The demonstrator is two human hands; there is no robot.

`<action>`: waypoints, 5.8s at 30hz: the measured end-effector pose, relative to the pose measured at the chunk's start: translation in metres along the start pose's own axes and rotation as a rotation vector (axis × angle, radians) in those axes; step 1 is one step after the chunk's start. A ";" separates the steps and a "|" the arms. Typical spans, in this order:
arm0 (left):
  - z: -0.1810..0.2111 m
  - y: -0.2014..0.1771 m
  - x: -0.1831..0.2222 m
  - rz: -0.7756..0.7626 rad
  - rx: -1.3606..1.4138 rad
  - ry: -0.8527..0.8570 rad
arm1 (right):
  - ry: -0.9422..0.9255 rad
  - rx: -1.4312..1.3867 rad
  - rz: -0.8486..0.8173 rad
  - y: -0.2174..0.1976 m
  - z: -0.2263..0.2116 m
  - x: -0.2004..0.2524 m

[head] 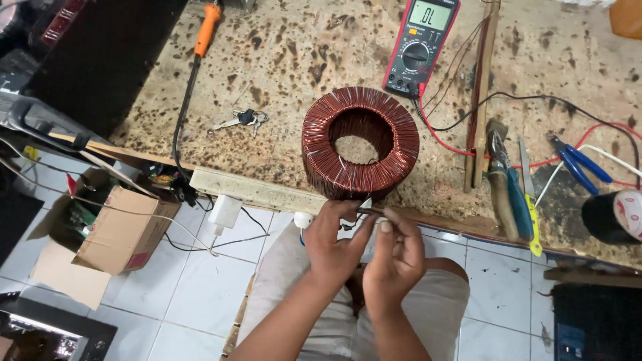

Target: Winding and insulating a toroidal transformer core for an electronic device.

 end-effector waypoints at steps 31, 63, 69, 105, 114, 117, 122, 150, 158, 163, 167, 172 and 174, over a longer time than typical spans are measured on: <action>-0.021 0.007 0.003 0.149 0.368 -0.548 | -1.023 0.567 -0.724 0.025 -0.018 -0.120; -0.027 -0.054 -0.084 -0.539 -0.221 0.239 | -0.865 0.670 -0.886 0.023 -0.009 -0.115; -0.048 -0.034 -0.084 -0.486 -0.243 0.342 | -0.903 0.629 -0.846 0.025 -0.005 -0.115; -0.012 -0.035 -0.121 -0.587 -0.323 0.399 | -0.280 0.330 -0.293 -0.009 0.022 -0.062; -0.013 -0.023 -0.130 -0.708 -0.157 0.320 | -0.014 0.056 -0.328 -0.004 -0.005 -0.042; -0.013 -0.026 -0.134 -0.758 -0.129 0.294 | 0.035 0.004 -0.282 -0.003 0.002 -0.036; -0.020 -0.028 -0.134 -0.794 -0.070 0.285 | 0.077 -0.014 -0.263 -0.003 0.038 -0.022; -0.004 -0.012 -0.121 -0.610 -0.290 0.236 | 0.372 -0.465 -0.539 0.003 0.082 -0.035; -0.006 -0.009 -0.117 -0.530 -0.359 0.313 | 0.516 -0.398 -0.452 -0.014 0.080 -0.026; -0.010 -0.009 -0.114 -0.502 -0.341 0.328 | 0.430 -0.289 -0.439 -0.011 0.073 -0.024; -0.012 -0.008 -0.111 -0.500 -0.330 0.315 | 0.402 -0.235 -0.468 -0.009 0.085 -0.022; -0.014 -0.008 -0.107 -0.486 -0.236 0.278 | 0.331 -0.225 -0.434 -0.007 0.076 -0.023; -0.008 -0.017 -0.106 -0.487 -0.166 0.259 | 0.322 -0.210 -0.418 -0.003 0.068 -0.026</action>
Point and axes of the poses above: each hand's wrist, its own x-axis away from the middle knuckle, its own y-axis out of the palm, z = x × y, the point moved 3 cm from there along -x, towards the middle knuckle, and after that the axes turned 2 degrees about x, right-handed, at the moved point
